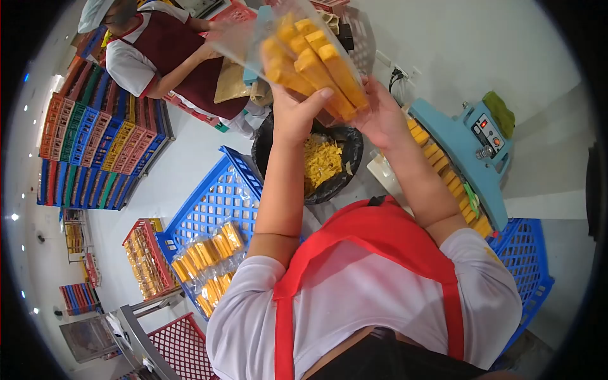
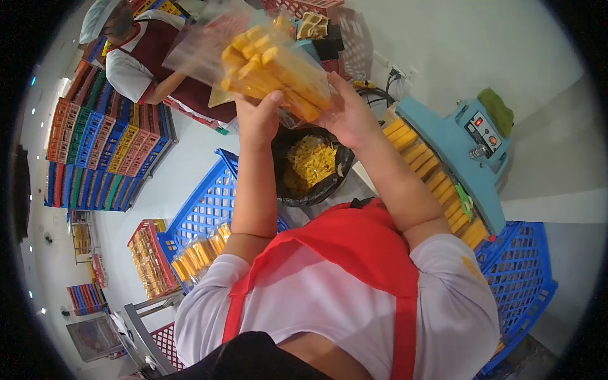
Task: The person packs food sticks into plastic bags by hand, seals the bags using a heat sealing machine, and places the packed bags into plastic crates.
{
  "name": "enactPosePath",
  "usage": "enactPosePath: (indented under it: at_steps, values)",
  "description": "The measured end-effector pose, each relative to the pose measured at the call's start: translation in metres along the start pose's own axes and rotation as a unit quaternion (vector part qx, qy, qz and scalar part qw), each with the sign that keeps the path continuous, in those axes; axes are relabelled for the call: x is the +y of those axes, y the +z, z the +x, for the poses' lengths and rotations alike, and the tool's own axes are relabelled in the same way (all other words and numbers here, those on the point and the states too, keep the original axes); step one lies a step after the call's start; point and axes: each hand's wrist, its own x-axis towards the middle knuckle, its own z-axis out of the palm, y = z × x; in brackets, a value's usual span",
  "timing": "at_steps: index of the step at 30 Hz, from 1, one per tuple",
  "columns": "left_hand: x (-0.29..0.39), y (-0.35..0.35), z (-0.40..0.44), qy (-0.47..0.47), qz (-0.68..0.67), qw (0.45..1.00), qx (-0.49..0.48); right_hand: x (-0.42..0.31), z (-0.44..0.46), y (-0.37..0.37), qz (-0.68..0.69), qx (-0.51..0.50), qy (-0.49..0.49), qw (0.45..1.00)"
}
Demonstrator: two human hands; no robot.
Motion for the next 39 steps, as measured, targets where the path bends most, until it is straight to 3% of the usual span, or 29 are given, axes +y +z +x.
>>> enactPosePath:
  at_steps: [2,4,5,7,10,13,17,19,20,22,23,27,29,31,33,35,39]
  values:
    - [0.003,0.0,-0.006,-0.014,-0.003,1.0,-0.012,0.0,-0.003,-0.004,0.054,0.031,0.027,0.998]
    - [0.004,0.001,-0.009,-0.028,-0.006,0.999,-0.023,-0.001,-0.004,-0.01,0.121,-0.091,0.11,0.982]
    - [0.004,0.001,-0.011,-0.054,0.017,0.998,-0.036,-0.001,-0.006,-0.01,0.122,-0.089,0.11,0.982]
    - [0.004,0.003,-0.017,-0.082,0.043,0.995,-0.048,-0.004,-0.01,0.003,0.056,0.086,0.081,0.991]
    - [-0.005,0.0,-0.024,-0.059,0.014,0.998,0.003,-0.006,-0.004,-0.006,0.053,0.089,0.043,0.994]
    - [-0.015,-0.007,-0.02,-0.073,-0.195,0.978,0.031,-0.007,-0.006,0.006,-0.006,0.069,0.045,0.997]
    - [0.004,-0.014,-0.003,-0.085,-0.253,0.962,0.059,-0.011,-0.008,0.002,-0.058,-0.023,0.101,0.993]
    - [0.009,-0.017,0.001,-0.071,-0.156,0.985,0.015,-0.016,-0.011,0.009,-0.028,-0.016,0.127,0.991]
    - [0.007,-0.018,0.003,-0.06,-0.159,0.985,-0.039,-0.014,-0.009,0.005,0.004,-0.053,0.143,0.988]
    - [0.006,-0.008,0.003,-0.068,-0.099,0.992,-0.031,-0.008,-0.006,-0.007,0.059,-0.14,0.13,0.98]
    - [0.002,-0.005,0.004,-0.061,-0.034,0.997,-0.037,-0.008,-0.007,-0.01,0.061,-0.13,0.135,0.98]
    - [0.005,0.016,-0.005,-0.046,-0.021,0.999,-0.004,-0.012,-0.005,-0.013,0.048,-0.026,0.037,0.998]
    - [0.005,0.026,-0.008,-0.022,0.001,0.999,-0.023,-0.012,-0.003,-0.017,-0.025,0.026,-0.047,0.998]
    - [0.005,0.031,-0.009,-0.04,0.097,0.994,0.007,-0.016,-0.005,-0.015,0.006,0.026,-0.034,0.999]
    - [0.004,0.031,-0.011,-0.03,0.087,0.996,0.002,-0.019,-0.007,-0.016,0.038,0.027,-0.023,0.999]
    - [0.002,0.03,-0.017,0.038,0.232,0.972,-0.006,-0.022,-0.009,-0.023,0.096,-0.052,0.023,0.994]
    - [-0.004,0.038,-0.024,0.023,0.158,0.987,-0.023,-0.014,-0.013,-0.04,0.035,-0.074,0.029,0.996]
